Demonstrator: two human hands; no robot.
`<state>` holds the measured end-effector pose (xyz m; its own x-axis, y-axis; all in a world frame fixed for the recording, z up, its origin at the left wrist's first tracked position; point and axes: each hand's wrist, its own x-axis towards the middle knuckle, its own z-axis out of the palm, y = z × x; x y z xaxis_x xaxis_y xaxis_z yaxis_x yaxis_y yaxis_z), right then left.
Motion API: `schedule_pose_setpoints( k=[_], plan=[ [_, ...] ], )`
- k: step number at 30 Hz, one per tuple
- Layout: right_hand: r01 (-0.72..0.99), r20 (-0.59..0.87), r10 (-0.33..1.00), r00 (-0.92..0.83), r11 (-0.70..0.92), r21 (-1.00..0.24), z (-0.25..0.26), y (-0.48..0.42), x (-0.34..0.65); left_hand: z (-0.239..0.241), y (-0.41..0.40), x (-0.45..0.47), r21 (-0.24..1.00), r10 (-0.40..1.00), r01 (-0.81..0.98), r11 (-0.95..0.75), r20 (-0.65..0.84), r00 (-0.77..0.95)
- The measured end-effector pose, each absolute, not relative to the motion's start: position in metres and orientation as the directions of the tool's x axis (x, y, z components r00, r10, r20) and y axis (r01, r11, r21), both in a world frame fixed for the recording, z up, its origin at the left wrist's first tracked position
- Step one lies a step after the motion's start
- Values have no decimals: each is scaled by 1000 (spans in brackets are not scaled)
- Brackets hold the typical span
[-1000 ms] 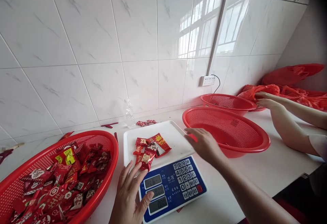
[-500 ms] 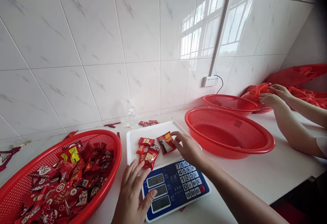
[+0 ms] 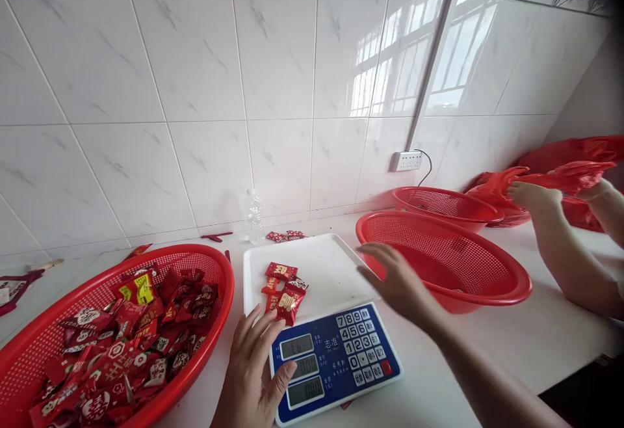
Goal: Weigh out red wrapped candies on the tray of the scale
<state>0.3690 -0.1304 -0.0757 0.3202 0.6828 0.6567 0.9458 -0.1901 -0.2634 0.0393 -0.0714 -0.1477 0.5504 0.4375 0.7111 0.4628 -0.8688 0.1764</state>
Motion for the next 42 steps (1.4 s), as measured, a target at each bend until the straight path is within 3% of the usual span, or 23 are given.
schedule_pose_setpoints(
  k=[2, 5, 8, 11, 20, 29, 32, 37, 42],
  plan=[
    [941, 565, 822, 65, 137, -308, -79, -122, 333, -143, -74, 40, 224, 448, 448, -866, 745, 494],
    [843, 399, 877, -268, 414, -343, -76, -110, 281, -136, -76, 40, 275, 465, 436, -857, 778, 423],
    [789, 294, 855, -428, 512, -340, -68, -99, 250, -132, -76, 40, 328, 500, 430, -841, 774, 388],
    [800, 209, 865, -457, 502, -329, -67, -92, 242, -131, -76, 39, 362, 528, 433, -825, 767, 364],
    [893, 278, 895, -349, 408, -192, -84, -106, 263, -132, -78, 39, 386, 532, 402, -830, 765, 364],
    [883, 367, 896, -248, 365, -294, -83, -109, 283, -134, -74, 39, 373, 505, 373, -849, 781, 368],
    [920, 421, 904, -73, 224, -321, -79, -110, 294, -136, -71, 37, 354, 493, 382, -853, 788, 370],
    [926, 467, 826, 316, -161, -342, -62, -119, 341, -140, -68, 36, 323, 466, 375, -869, 790, 398],
    [839, 378, 752, 540, -449, -307, -52, -133, 396, -137, -72, 38, 341, 473, 368, -865, 797, 375]
  ],
)
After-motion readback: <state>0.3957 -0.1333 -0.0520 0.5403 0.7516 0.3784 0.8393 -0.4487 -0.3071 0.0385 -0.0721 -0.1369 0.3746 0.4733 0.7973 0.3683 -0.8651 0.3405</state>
